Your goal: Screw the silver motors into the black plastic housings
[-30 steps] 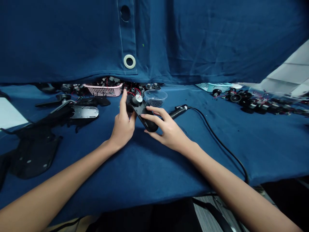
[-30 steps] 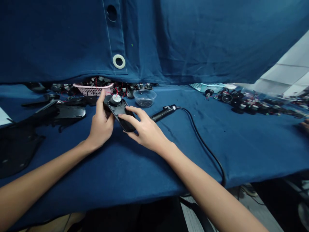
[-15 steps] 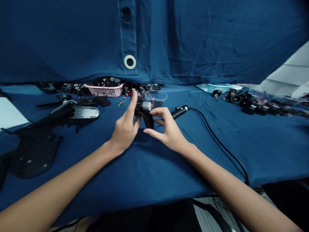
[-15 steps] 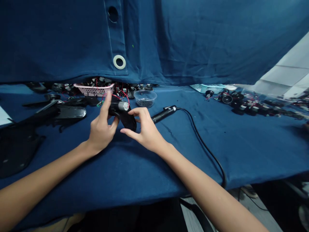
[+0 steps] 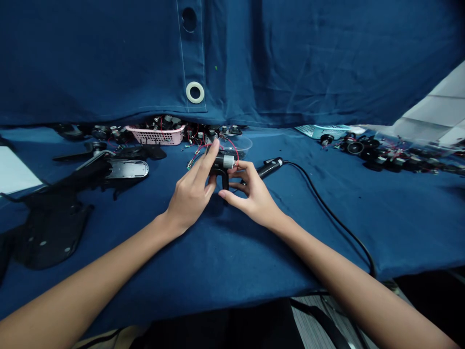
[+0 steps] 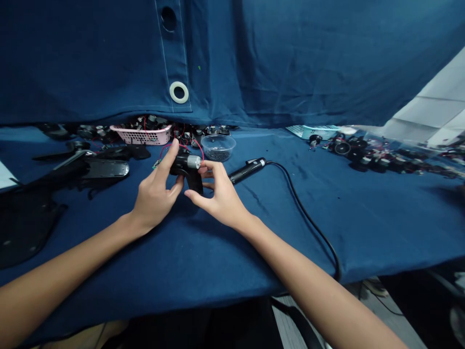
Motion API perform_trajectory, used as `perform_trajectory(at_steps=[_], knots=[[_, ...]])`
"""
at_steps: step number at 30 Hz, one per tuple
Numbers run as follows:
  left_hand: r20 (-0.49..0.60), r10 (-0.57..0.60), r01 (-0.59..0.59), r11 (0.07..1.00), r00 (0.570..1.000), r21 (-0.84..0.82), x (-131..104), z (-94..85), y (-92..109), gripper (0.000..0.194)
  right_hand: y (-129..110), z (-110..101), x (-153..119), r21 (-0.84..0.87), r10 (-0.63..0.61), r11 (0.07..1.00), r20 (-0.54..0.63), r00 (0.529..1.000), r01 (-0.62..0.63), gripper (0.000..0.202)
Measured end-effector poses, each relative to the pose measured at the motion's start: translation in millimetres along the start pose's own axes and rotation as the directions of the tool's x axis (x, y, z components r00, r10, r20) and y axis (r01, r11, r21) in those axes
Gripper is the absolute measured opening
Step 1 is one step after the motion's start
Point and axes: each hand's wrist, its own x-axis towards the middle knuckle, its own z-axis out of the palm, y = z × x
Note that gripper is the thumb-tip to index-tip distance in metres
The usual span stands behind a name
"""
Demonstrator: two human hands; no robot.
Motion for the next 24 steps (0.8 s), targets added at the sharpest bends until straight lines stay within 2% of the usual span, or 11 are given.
perform_trajectory(at_steps=[3, 5, 8, 11, 13, 18, 20, 22, 24], knots=[[0.005, -0.024, 0.024, 1.0, 1.0, -0.006, 2, -0.3, -1, 0.069, -2, 0, 2, 0.069, 0.081, 0.994, -0.004, 0.997, -0.081, 0.058], [0.032, -0.08, 0.081, 0.996, 0.996, -0.024, 3, -0.1, -1, 0.075, -2, 0, 4, 0.163, 0.165, 0.973, 0.006, 0.986, -0.164, 0.056], [0.095, -0.163, 0.168, 0.984, 0.982, -0.054, 2, 2.0, -1, 0.082, -3, -4, 8, 0.37, 0.285, 0.886, 0.043, 0.958, -0.28, 0.05], [0.138, -0.197, 0.207, 0.977, 0.971, -0.06, -1, 5.2, 0, 0.081, -5, -14, 18, 0.509, 0.337, 0.803, 0.043, 0.941, -0.311, 0.045], [0.148, -0.196, 0.205, 0.978, 0.969, -0.049, -4, 7.2, 0, 0.078, -6, -27, 29, 0.512, 0.348, 0.806, -0.002, 0.937, -0.298, 0.042], [0.171, -0.188, 0.19, 0.982, 0.967, 0.004, -10, 12.4, -3, 0.063, 12, -77, 76, 0.358, 0.301, 0.903, -0.138, 0.944, -0.236, 0.042], [0.187, -0.2, 0.199, 0.98, 0.962, 0.022, -11, 15.5, -6, 0.056, 31, -100, 99, 0.242, 0.329, 0.93, -0.223, 0.918, -0.275, 0.045], [0.208, -0.219, 0.219, 0.975, 0.953, 0.023, -11, 18.7, -10, 0.05, 55, -121, 121, -0.003, 0.341, 0.931, -0.344, 0.875, -0.364, 0.047], [0.225, -0.247, 0.253, 0.968, 0.943, 0.004, -11, 21.2, -13, 0.045, 82, -139, 141, -0.308, 0.352, 0.809, -0.428, 0.833, -0.5, 0.053]])
